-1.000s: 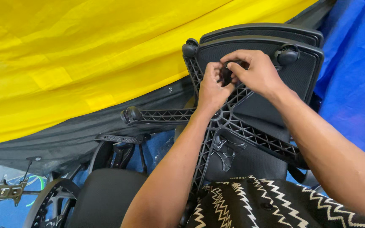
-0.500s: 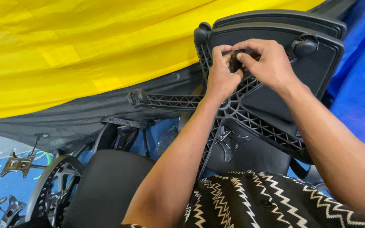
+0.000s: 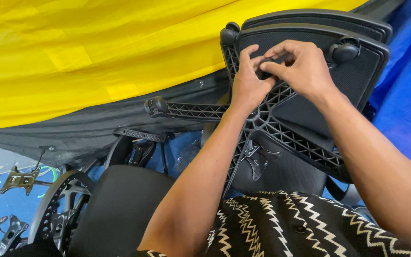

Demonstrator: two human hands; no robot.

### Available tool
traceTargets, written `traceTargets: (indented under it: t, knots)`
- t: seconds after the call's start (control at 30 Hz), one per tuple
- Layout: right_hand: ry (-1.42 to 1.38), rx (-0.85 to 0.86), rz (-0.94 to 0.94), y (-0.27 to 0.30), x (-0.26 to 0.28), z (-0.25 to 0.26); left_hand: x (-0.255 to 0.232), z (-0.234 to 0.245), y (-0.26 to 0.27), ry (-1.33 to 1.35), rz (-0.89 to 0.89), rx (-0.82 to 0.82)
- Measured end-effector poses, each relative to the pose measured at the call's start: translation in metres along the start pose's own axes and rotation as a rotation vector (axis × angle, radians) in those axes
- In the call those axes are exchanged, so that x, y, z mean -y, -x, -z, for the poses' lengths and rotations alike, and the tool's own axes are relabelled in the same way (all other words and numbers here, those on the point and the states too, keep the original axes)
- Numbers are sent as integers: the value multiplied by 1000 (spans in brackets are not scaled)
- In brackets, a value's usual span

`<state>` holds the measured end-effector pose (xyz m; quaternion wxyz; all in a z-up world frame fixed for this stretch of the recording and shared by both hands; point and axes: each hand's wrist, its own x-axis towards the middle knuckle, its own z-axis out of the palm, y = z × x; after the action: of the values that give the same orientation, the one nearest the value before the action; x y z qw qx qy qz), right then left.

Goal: The person attaches caster wheels to the base of an office chair. They insert each wheel into its socket and press it into place, working on multiple wheels in sequence.

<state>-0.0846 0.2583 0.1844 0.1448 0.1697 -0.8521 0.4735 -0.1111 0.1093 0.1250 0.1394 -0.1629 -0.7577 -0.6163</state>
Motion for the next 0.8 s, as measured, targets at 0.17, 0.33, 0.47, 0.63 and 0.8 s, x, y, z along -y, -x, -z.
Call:
traceTargets:
  t: [0.17, 0.33, 0.47, 0.63, 0.8]
  knots:
    - [-108, -56, -93, 2, -10, -10, -6, 4, 4, -156, 31, -115]
    - [-586, 0, -278, 1, -28, -11, -4, 9, 0, -76, 18, 1]
    - [-459, 188, -287, 1, -35, -16, -11, 14, 2, -225, -111, -41]
    - [-167, 121, -272, 4, -35, -27, -35, 18, -1, -453, -46, -62]
    - [173, -28, -188, 2, -28, -37, -50, 16, -14, -499, 42, 2]
